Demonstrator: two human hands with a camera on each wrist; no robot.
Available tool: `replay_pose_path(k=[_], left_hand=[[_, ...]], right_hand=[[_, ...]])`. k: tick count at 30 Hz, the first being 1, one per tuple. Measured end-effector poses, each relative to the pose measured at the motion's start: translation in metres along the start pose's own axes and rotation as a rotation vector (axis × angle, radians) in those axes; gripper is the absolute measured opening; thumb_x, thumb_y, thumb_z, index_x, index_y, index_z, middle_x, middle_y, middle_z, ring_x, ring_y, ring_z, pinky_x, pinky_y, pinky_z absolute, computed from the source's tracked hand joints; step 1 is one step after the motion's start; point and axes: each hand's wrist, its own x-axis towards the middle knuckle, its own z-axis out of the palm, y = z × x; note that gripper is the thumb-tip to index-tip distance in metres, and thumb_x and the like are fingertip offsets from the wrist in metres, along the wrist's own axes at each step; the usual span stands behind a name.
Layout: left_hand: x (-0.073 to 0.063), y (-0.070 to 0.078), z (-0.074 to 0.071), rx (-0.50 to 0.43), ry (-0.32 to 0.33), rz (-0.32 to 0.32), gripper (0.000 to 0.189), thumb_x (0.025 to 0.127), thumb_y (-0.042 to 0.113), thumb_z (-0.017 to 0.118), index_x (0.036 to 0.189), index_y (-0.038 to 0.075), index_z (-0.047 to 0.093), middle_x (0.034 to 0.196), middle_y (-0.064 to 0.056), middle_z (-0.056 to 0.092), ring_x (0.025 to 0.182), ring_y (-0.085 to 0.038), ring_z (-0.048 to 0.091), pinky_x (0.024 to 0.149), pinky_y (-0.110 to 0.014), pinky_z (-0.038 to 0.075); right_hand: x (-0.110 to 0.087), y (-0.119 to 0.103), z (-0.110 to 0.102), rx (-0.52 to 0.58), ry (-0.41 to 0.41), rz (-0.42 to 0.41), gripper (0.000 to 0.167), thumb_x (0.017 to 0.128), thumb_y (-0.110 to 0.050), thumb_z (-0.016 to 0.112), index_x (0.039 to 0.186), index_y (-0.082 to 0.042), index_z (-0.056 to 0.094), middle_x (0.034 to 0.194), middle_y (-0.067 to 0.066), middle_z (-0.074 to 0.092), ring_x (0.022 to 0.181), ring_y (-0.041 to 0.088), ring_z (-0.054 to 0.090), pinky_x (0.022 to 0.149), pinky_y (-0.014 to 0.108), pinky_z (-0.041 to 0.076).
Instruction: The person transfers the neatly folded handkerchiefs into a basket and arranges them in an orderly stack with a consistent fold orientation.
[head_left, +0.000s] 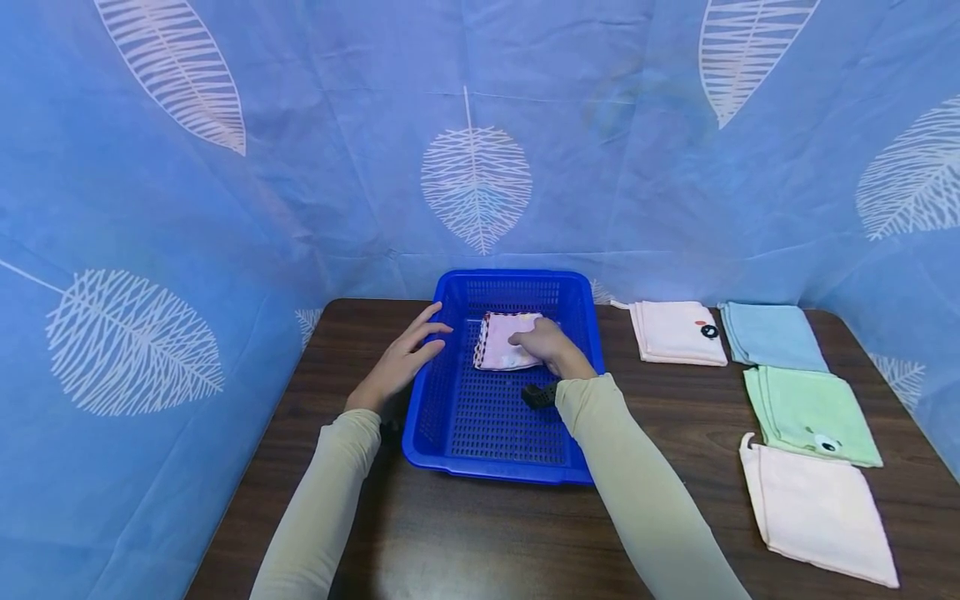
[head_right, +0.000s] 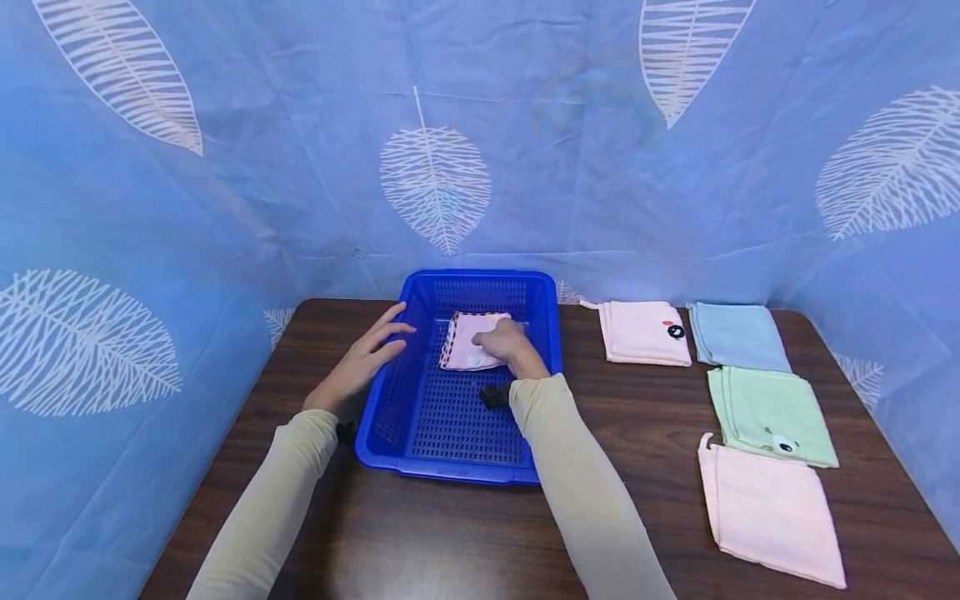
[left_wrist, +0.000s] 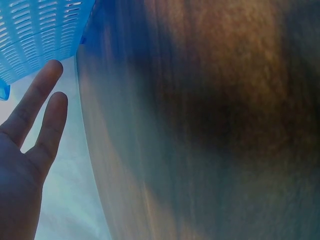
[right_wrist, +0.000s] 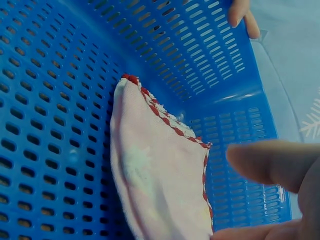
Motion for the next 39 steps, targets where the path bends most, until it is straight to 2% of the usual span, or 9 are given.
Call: replay_pose_path(k=[8, 20, 28, 30, 33, 36, 39], left_hand=[[0.001, -0.001, 0.000, -0.010, 0.000, 0.027, 0.044, 0.104, 0.053, 0.049, 0.139, 0.028, 0.059, 0.166, 0.030, 0.018, 0.161, -0.016, 0.014, 0.124, -0.066, 0.023], [0.000, -0.001, 0.000, -0.022, -0.008, 0.025, 0.043, 0.104, 0.054, 0.048, 0.139, 0.030, 0.058, 0.166, 0.030, 0.017, 0.161, -0.018, 0.013, 0.122, -0.068, 0.023], [0.000, -0.003, -0.003, 0.005, -0.011, 0.014, 0.040, 0.104, 0.054, 0.048, 0.140, 0.039, 0.056, 0.166, 0.030, 0.017, 0.161, -0.018, 0.014, 0.122, -0.069, 0.024], [-0.001, -0.003, -0.003, 0.013, -0.013, 0.013, 0.038, 0.104, 0.053, 0.048, 0.140, 0.042, 0.055, 0.166, 0.031, 0.017, 0.161, -0.018, 0.014, 0.122, -0.069, 0.024], [-0.001, -0.003, -0.002, 0.007, -0.014, 0.019, 0.037, 0.105, 0.052, 0.048, 0.140, 0.043, 0.055, 0.166, 0.030, 0.017, 0.161, -0.018, 0.014, 0.122, -0.069, 0.024], [-0.001, -0.002, -0.002, 0.008, -0.010, 0.021, 0.036, 0.105, 0.051, 0.048, 0.139, 0.043, 0.056, 0.166, 0.030, 0.017, 0.161, -0.018, 0.014, 0.122, -0.069, 0.024], [-0.001, -0.001, -0.002, 0.013, -0.008, 0.021, 0.036, 0.105, 0.051, 0.048, 0.139, 0.044, 0.055, 0.166, 0.030, 0.018, 0.161, -0.019, 0.015, 0.122, -0.069, 0.024]], right_hand=[[-0.001, 0.000, 0.000, 0.050, -0.081, -0.023, 0.093, 0.098, -0.031, 0.061, 0.163, 0.000, 0.002, 0.173, 0.019, -0.001, 0.161, 0.038, 0.001, 0.129, 0.054, 0.019], [-0.001, -0.001, 0.001, -0.062, -0.053, -0.038, 0.093, 0.098, -0.033, 0.059, 0.163, -0.001, 0.000, 0.172, 0.019, -0.005, 0.160, 0.038, -0.006, 0.130, 0.055, 0.012], [0.002, 0.000, 0.006, -0.104, -0.006, -0.083, 0.090, 0.097, -0.031, 0.060, 0.163, -0.002, 0.006, 0.171, 0.022, 0.002, 0.160, 0.042, 0.004, 0.128, 0.056, 0.021], [0.004, 0.001, 0.008, -0.146, 0.016, -0.098, 0.090, 0.097, -0.030, 0.060, 0.163, -0.001, 0.006, 0.170, 0.025, 0.004, 0.158, 0.045, 0.005, 0.127, 0.058, 0.022], [0.004, 0.001, 0.009, -0.251, 0.063, -0.135, 0.090, 0.096, -0.030, 0.061, 0.162, 0.001, 0.008, 0.169, 0.028, 0.007, 0.157, 0.049, 0.005, 0.127, 0.063, 0.015], [0.004, 0.000, 0.011, -0.369, 0.114, -0.178, 0.087, 0.097, -0.033, 0.060, 0.161, 0.001, 0.013, 0.167, 0.028, 0.013, 0.156, 0.050, 0.005, 0.126, 0.067, 0.009], [0.002, -0.001, 0.014, -0.452, 0.149, -0.220, 0.081, 0.100, -0.039, 0.057, 0.161, -0.002, 0.020, 0.165, 0.026, 0.018, 0.154, 0.048, 0.009, 0.125, 0.068, 0.009]])
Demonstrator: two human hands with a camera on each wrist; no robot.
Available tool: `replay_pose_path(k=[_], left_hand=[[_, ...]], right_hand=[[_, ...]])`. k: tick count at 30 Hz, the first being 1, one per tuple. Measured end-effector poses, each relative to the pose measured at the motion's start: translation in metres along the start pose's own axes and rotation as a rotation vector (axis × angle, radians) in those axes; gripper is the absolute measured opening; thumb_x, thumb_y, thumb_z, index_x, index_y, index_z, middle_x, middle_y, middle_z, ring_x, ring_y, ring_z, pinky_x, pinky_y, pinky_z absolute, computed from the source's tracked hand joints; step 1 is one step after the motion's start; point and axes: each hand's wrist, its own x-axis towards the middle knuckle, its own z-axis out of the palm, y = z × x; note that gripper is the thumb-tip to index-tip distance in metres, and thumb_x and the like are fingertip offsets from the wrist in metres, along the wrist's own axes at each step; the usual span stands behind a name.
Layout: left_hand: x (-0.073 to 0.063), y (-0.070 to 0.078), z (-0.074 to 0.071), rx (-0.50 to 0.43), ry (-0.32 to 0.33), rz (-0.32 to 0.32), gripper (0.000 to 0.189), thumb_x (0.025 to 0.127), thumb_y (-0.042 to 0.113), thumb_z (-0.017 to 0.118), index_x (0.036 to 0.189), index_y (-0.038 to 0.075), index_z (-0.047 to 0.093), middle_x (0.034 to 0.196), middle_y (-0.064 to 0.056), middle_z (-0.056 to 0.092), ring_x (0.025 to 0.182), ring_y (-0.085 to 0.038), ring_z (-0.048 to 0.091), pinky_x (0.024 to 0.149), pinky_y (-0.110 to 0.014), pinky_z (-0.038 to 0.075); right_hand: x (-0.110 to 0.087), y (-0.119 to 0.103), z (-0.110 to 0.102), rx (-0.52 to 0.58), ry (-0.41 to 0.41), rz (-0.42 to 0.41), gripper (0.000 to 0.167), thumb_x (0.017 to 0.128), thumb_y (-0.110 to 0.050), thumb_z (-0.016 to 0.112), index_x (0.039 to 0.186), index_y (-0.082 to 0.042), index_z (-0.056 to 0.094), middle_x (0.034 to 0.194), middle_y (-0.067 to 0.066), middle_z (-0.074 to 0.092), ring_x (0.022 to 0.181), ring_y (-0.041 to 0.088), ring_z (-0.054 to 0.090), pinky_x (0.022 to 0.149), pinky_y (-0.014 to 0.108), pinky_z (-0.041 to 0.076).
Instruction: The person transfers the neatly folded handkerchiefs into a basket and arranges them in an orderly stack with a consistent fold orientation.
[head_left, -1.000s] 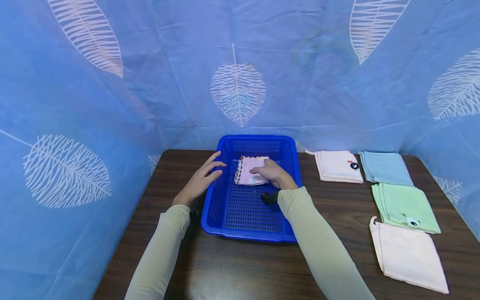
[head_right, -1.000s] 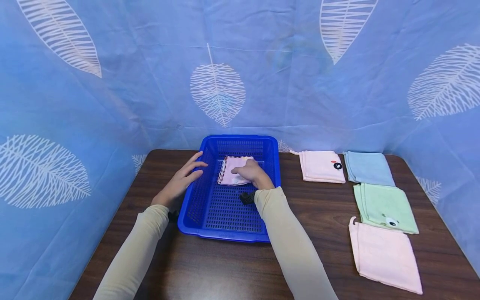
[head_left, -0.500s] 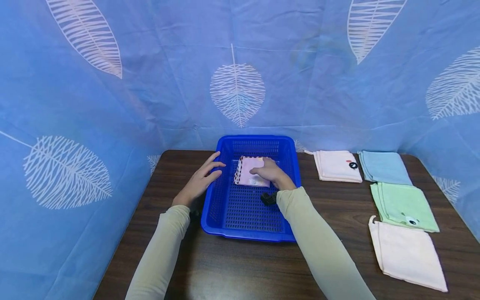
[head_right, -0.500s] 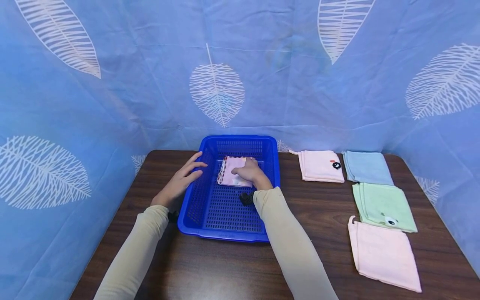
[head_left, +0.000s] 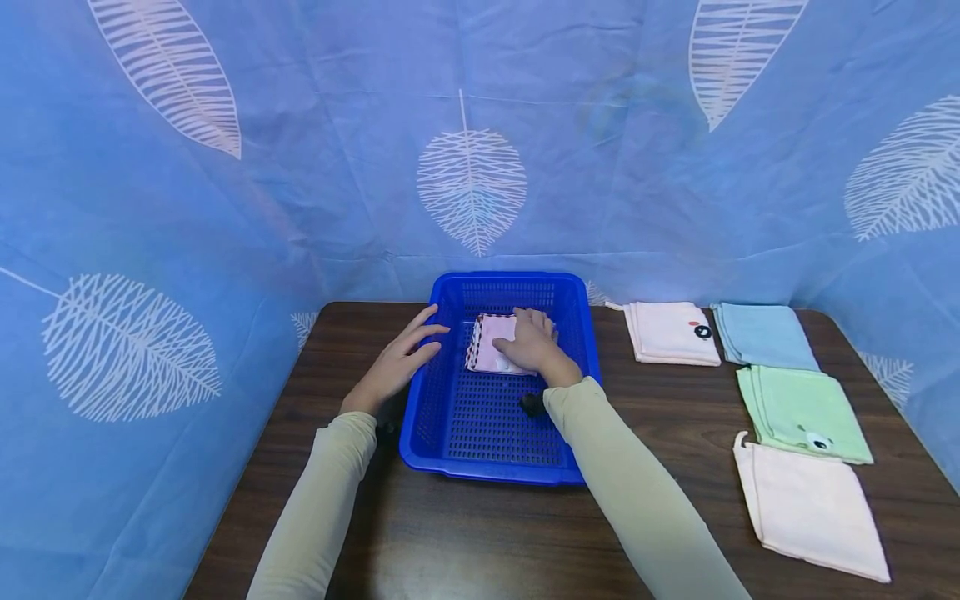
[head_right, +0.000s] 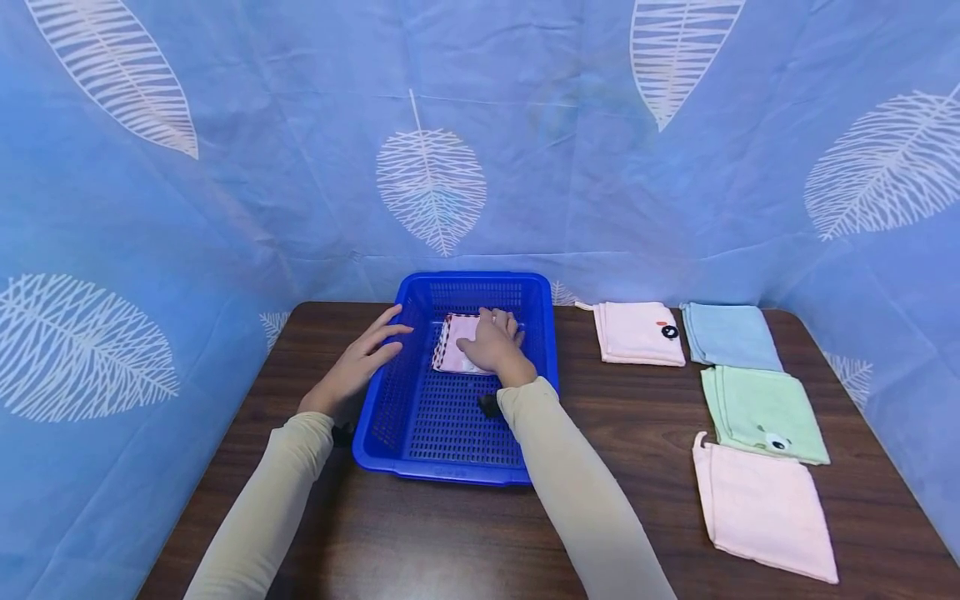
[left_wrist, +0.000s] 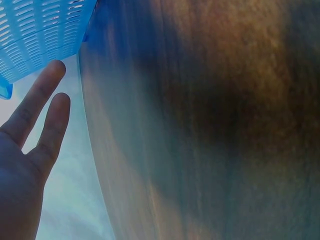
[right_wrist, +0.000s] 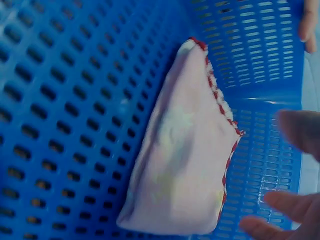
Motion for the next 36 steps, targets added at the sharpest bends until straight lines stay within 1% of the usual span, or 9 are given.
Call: replay_pose_path(k=[2, 5, 9, 13, 18, 22, 27, 31, 36], left_hand=[[0.000, 0.001, 0.000, 0.002, -0.001, -0.003, 0.036, 0.105, 0.052, 0.047, 0.139, 0.044, 0.055, 0.166, 0.030, 0.017, 0.161, -0.019, 0.015, 0.121, -0.069, 0.024], [0.000, 0.001, 0.000, 0.000, -0.003, -0.009, 0.038, 0.104, 0.053, 0.047, 0.140, 0.044, 0.055, 0.166, 0.031, 0.017, 0.161, -0.019, 0.015, 0.121, -0.070, 0.024], [0.000, 0.001, 0.001, 0.008, -0.001, -0.016, 0.041, 0.104, 0.054, 0.047, 0.142, 0.041, 0.055, 0.166, 0.030, 0.017, 0.161, -0.021, 0.016, 0.120, -0.071, 0.025], [0.001, 0.001, 0.004, 0.011, -0.003, -0.020, 0.040, 0.105, 0.049, 0.048, 0.143, 0.039, 0.055, 0.166, 0.030, 0.018, 0.161, -0.022, 0.017, 0.119, -0.071, 0.026], [0.002, 0.000, 0.004, 0.007, -0.010, -0.014, 0.038, 0.104, 0.051, 0.048, 0.141, 0.044, 0.054, 0.167, 0.029, 0.018, 0.161, -0.023, 0.017, 0.119, -0.072, 0.026], [0.001, 0.001, 0.003, 0.015, -0.010, -0.008, 0.040, 0.103, 0.054, 0.048, 0.141, 0.045, 0.054, 0.166, 0.029, 0.018, 0.161, -0.023, 0.017, 0.118, -0.072, 0.027], [0.000, 0.004, 0.000, 0.019, -0.009, -0.007, 0.040, 0.103, 0.053, 0.049, 0.142, 0.044, 0.054, 0.166, 0.030, 0.017, 0.161, -0.023, 0.016, 0.119, -0.072, 0.027], [-0.001, 0.004, -0.002, 0.028, -0.010, -0.010, 0.042, 0.102, 0.056, 0.049, 0.142, 0.043, 0.054, 0.166, 0.030, 0.017, 0.161, -0.023, 0.016, 0.118, -0.072, 0.026], [-0.002, 0.003, -0.001, 0.029, -0.017, -0.021, 0.043, 0.101, 0.061, 0.047, 0.141, 0.047, 0.053, 0.166, 0.030, 0.017, 0.161, -0.024, 0.016, 0.118, -0.073, 0.026]], right_hand=[[-0.002, -0.002, 0.000, -0.047, 0.014, -0.023, 0.077, 0.101, -0.045, 0.055, 0.160, -0.005, 0.025, 0.164, 0.024, 0.019, 0.154, 0.046, 0.009, 0.125, 0.067, 0.007], [-0.006, -0.005, 0.000, -0.108, 0.034, -0.050, 0.077, 0.101, -0.052, 0.052, 0.160, -0.008, 0.029, 0.165, 0.022, 0.018, 0.155, 0.043, 0.005, 0.125, 0.069, 0.001], [-0.009, -0.006, 0.000, -0.162, 0.066, -0.069, 0.079, 0.100, -0.058, 0.051, 0.160, -0.010, 0.030, 0.167, 0.021, 0.014, 0.158, 0.044, 0.000, 0.123, 0.072, -0.005], [-0.010, -0.007, 0.000, -0.186, 0.081, -0.068, 0.085, 0.099, -0.062, 0.048, 0.162, -0.011, 0.023, 0.170, 0.021, 0.009, 0.158, 0.045, -0.003, 0.122, 0.073, -0.007], [-0.012, -0.009, -0.003, -0.190, 0.092, -0.056, 0.092, 0.098, -0.065, 0.046, 0.165, -0.012, 0.011, 0.172, 0.019, 0.001, 0.159, 0.045, -0.007, 0.122, 0.072, -0.010], [-0.014, -0.014, -0.009, -0.204, 0.061, -0.037, 0.096, 0.098, -0.069, 0.043, 0.165, -0.013, 0.005, 0.173, 0.018, -0.006, 0.159, 0.045, -0.010, 0.122, 0.072, -0.010], [-0.017, -0.020, -0.017, -0.232, 0.011, -0.017, 0.097, 0.097, -0.072, 0.039, 0.165, -0.014, 0.000, 0.172, 0.017, -0.012, 0.159, 0.044, -0.013, 0.122, 0.072, -0.011], [-0.020, -0.023, -0.024, -0.241, 0.008, -0.012, 0.096, 0.098, -0.071, 0.039, 0.165, -0.014, -0.001, 0.172, 0.017, -0.013, 0.158, 0.044, -0.014, 0.121, 0.072, -0.011], [-0.024, -0.023, -0.029, -0.249, 0.007, -0.020, 0.097, 0.098, -0.071, 0.040, 0.165, -0.015, 0.000, 0.172, 0.016, -0.012, 0.159, 0.043, -0.013, 0.122, 0.072, -0.012]])
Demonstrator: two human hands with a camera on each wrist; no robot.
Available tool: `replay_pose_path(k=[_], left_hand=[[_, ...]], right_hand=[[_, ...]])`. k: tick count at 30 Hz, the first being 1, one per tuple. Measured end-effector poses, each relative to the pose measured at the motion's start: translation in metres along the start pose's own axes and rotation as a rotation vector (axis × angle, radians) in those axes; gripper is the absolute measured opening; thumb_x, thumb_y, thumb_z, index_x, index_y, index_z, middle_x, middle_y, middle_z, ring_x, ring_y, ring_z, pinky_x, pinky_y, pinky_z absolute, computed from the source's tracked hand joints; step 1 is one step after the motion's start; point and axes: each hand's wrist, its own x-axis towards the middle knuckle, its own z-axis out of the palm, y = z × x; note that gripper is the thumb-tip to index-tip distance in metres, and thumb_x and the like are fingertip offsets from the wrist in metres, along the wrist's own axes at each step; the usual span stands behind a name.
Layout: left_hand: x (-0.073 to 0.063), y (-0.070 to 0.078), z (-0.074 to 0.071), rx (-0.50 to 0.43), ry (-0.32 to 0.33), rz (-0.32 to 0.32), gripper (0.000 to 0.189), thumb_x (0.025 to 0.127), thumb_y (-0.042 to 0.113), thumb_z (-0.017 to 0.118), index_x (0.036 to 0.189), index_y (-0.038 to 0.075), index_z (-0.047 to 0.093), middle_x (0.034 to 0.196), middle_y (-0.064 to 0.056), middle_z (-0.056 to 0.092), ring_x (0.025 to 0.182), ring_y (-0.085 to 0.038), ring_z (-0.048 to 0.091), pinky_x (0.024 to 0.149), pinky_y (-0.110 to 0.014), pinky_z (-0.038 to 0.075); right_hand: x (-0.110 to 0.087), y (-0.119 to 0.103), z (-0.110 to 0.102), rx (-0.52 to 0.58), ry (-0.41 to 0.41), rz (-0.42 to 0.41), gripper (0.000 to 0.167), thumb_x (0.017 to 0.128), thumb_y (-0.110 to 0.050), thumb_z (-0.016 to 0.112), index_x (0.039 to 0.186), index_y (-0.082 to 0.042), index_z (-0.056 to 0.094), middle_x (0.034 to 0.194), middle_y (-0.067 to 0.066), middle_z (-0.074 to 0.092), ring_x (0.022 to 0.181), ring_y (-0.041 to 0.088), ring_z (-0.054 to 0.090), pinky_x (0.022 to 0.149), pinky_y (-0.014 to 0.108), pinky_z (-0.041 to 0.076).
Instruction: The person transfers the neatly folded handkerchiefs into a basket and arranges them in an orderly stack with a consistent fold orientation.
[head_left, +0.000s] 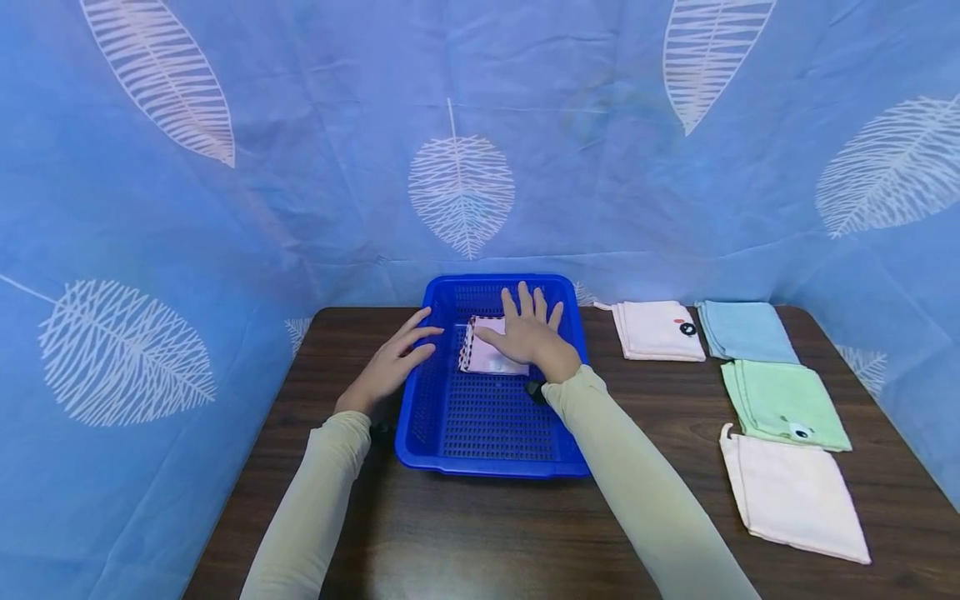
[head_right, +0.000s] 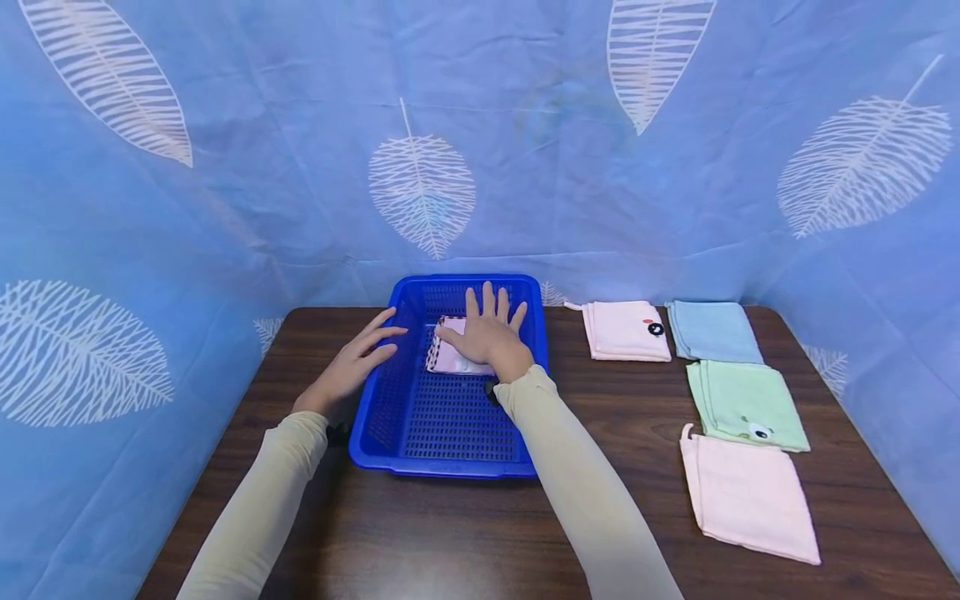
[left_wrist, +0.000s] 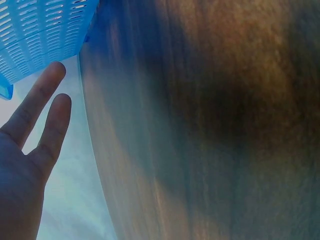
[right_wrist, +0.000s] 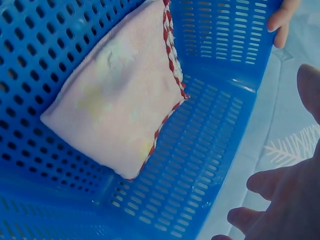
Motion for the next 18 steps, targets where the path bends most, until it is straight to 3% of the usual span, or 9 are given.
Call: replay_pose_path(k=[8, 18], left_hand=[[0.001, -0.002, 0.001, 0.002, 0.006, 0.011, 0.042, 0.102, 0.059, 0.047, 0.141, 0.046, 0.054, 0.166, 0.030, 0.017, 0.161, -0.022, 0.015, 0.119, -0.072, 0.024], [0.001, -0.002, 0.002, -0.019, 0.020, 0.015, 0.042, 0.103, 0.057, 0.046, 0.142, 0.042, 0.055, 0.167, 0.027, 0.017, 0.161, -0.023, 0.015, 0.119, -0.072, 0.025]], right_hand=[[-0.005, 0.003, -0.006, -0.011, 0.004, -0.022, 0.099, 0.096, -0.074, 0.040, 0.165, -0.013, 0.002, 0.173, 0.017, -0.009, 0.159, 0.044, -0.013, 0.122, 0.072, -0.011], [-0.007, 0.016, -0.028, 0.057, 0.026, -0.061, 0.095, 0.099, -0.069, 0.042, 0.165, -0.013, 0.004, 0.172, 0.019, -0.007, 0.158, 0.044, -0.015, 0.123, 0.068, -0.014]])
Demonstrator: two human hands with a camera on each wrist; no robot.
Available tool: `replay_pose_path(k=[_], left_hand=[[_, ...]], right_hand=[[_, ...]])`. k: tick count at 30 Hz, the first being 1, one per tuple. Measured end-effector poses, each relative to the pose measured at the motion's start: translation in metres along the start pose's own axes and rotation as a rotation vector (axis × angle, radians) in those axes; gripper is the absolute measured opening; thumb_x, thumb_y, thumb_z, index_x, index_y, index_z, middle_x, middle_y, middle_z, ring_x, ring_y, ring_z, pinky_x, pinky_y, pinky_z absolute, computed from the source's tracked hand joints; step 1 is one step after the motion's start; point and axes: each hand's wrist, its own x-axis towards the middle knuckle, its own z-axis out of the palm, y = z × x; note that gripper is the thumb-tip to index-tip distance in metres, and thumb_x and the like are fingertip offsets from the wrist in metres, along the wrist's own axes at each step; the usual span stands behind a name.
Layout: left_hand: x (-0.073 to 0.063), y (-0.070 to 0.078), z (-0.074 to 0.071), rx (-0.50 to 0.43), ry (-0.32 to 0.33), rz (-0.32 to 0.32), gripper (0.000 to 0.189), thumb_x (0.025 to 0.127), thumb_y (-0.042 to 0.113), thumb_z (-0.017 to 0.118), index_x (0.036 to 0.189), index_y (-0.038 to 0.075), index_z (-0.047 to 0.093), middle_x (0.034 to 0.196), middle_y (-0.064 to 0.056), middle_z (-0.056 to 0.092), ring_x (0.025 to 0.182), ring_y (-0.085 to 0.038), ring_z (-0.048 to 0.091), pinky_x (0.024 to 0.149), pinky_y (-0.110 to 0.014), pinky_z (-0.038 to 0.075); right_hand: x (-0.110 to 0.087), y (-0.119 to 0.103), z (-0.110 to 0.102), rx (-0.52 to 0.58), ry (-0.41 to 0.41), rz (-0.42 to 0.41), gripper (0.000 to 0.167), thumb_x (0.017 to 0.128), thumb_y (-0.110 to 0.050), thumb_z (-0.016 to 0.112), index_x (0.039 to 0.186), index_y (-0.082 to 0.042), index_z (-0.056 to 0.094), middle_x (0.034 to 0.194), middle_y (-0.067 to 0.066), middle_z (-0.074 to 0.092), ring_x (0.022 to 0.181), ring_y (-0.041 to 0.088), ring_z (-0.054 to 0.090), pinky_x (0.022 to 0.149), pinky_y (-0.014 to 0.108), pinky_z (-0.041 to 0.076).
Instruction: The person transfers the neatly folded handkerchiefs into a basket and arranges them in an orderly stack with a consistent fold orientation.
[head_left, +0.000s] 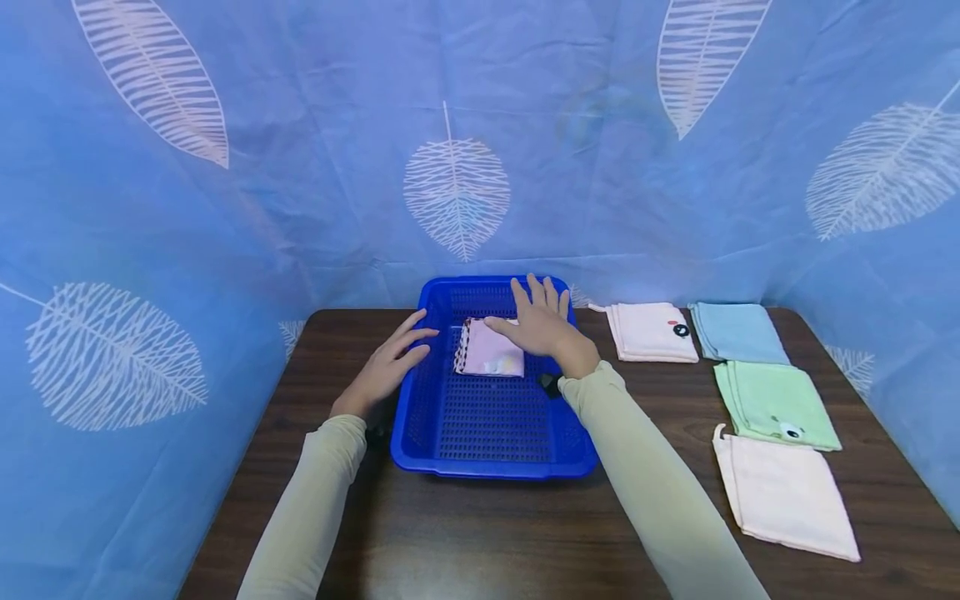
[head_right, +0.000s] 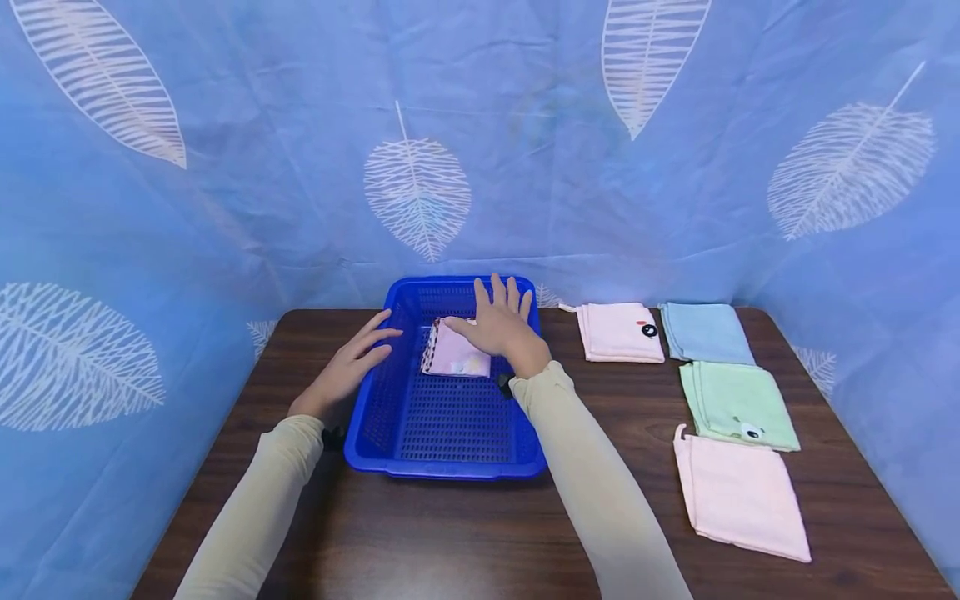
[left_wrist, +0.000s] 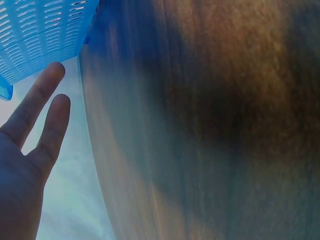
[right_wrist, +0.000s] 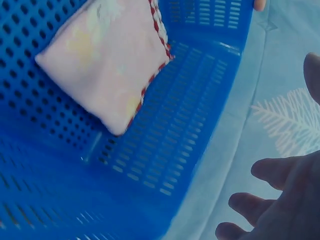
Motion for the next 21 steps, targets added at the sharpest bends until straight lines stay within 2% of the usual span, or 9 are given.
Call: replay_pose_path(k=[4, 15, 21], left_hand=[[-0.001, 0.001, 0.000, 0.005, 0.001, -0.002, 0.042, 0.103, 0.057, 0.046, 0.141, 0.042, 0.055, 0.167, 0.028, 0.017, 0.161, -0.023, 0.015, 0.119, -0.072, 0.025], [0.000, 0.003, -0.001, 0.003, -0.005, 0.003, 0.038, 0.105, 0.052, 0.046, 0.141, 0.043, 0.055, 0.167, 0.028, 0.017, 0.161, -0.022, 0.014, 0.120, -0.073, 0.023], [-0.001, 0.002, 0.000, -0.009, -0.013, -0.001, 0.040, 0.104, 0.056, 0.046, 0.140, 0.042, 0.056, 0.167, 0.029, 0.016, 0.162, -0.022, 0.013, 0.120, -0.072, 0.023]], right_hand=[[0.001, 0.003, -0.004, -0.031, 0.011, -0.014, 0.095, 0.099, -0.068, 0.043, 0.165, -0.011, 0.005, 0.172, 0.020, -0.006, 0.158, 0.046, -0.013, 0.122, 0.069, -0.014], [-0.002, 0.015, -0.014, -0.085, 0.039, 0.032, 0.094, 0.099, -0.067, 0.044, 0.165, -0.013, 0.003, 0.172, 0.018, -0.009, 0.158, 0.043, -0.017, 0.120, 0.072, -0.015], [-0.007, 0.021, -0.020, -0.107, 0.095, -0.015, 0.088, 0.101, -0.065, 0.041, 0.165, -0.013, 0.010, 0.172, 0.017, -0.007, 0.158, 0.042, -0.016, 0.122, 0.070, -0.013]])
